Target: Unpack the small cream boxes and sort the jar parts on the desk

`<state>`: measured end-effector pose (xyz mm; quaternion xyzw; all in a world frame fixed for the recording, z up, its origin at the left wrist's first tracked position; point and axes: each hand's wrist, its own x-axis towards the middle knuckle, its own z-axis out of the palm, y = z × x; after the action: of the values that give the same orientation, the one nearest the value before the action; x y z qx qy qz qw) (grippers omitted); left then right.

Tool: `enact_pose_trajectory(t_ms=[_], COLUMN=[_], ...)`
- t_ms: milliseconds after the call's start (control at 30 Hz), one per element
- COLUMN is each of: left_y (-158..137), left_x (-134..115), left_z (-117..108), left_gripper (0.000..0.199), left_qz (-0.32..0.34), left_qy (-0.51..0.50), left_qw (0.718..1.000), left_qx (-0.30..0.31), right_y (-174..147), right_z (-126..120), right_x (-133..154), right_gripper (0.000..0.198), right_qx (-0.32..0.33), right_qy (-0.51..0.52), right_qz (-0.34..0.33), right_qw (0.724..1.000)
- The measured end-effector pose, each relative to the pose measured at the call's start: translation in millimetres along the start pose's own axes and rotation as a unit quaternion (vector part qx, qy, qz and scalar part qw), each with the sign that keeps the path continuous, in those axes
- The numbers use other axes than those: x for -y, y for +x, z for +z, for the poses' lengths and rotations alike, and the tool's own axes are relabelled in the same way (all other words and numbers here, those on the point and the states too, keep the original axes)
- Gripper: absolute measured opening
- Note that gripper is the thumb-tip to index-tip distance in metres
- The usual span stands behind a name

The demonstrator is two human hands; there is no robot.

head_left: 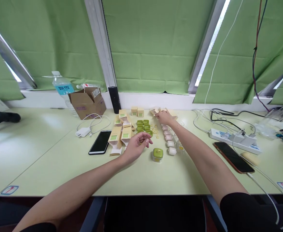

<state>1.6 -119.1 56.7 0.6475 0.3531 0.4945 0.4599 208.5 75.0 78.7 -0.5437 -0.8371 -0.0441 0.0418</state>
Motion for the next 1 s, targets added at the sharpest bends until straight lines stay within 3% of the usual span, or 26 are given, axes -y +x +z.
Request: enact_pose_trajectory(t_ms=[167,333,433,533,633,767,867,1000], left_y=[-2.4,-2.8,-3.6,-6.3,-10.3,-14.0,-14.3,-13.1], left_x=[1.2,3.9,6.7,9.0,9.4,9.0,11.4,15.3], left_z=[0.5,-0.4,-0.7,-0.8,-0.3,2.7,6.8,12.0], left_gripper=[0.016,0.012,0.025,0.046,0.057,0.069,0.066,0.049], left_qz=[0.000,0.020,0.036,0.042,0.043,0.037,0.002,-0.022], left_qy=[0.027,0.045,0.082,0.143,0.187,0.239,0.280,0.296], left_qw=[1.000,0.999,0.996,0.987,0.975,0.957,0.947,0.943], left_qx=[0.000,0.009,0.020,0.057,0.113,0.157,0.158,0.152], right_y=[-1.8,-20.5,-48.9,-92.0,-139.7,-185.0,-195.9,-192.4], right_z=[-14.8,-37.9,-43.8,-39.3,-27.9,-12.6,-5.1,6.1], right_x=[-0.5,0.6,6.4,19.3,37.4,59.5,68.5,72.0], right_gripper=[0.026,0.040,0.036,0.021,0.013,0.011,0.009,0.003], right_qx=[-0.047,-0.151,-0.241,-0.317,-0.311,-0.265,-0.230,-0.200], right_qy=[0.007,0.023,0.082,0.158,0.185,0.197,0.180,0.157], right_qz=[0.041,0.077,0.045,-0.045,-0.141,-0.197,-0.197,-0.185], right_qw=[0.998,0.985,0.966,0.934,0.922,0.923,0.936,0.949])
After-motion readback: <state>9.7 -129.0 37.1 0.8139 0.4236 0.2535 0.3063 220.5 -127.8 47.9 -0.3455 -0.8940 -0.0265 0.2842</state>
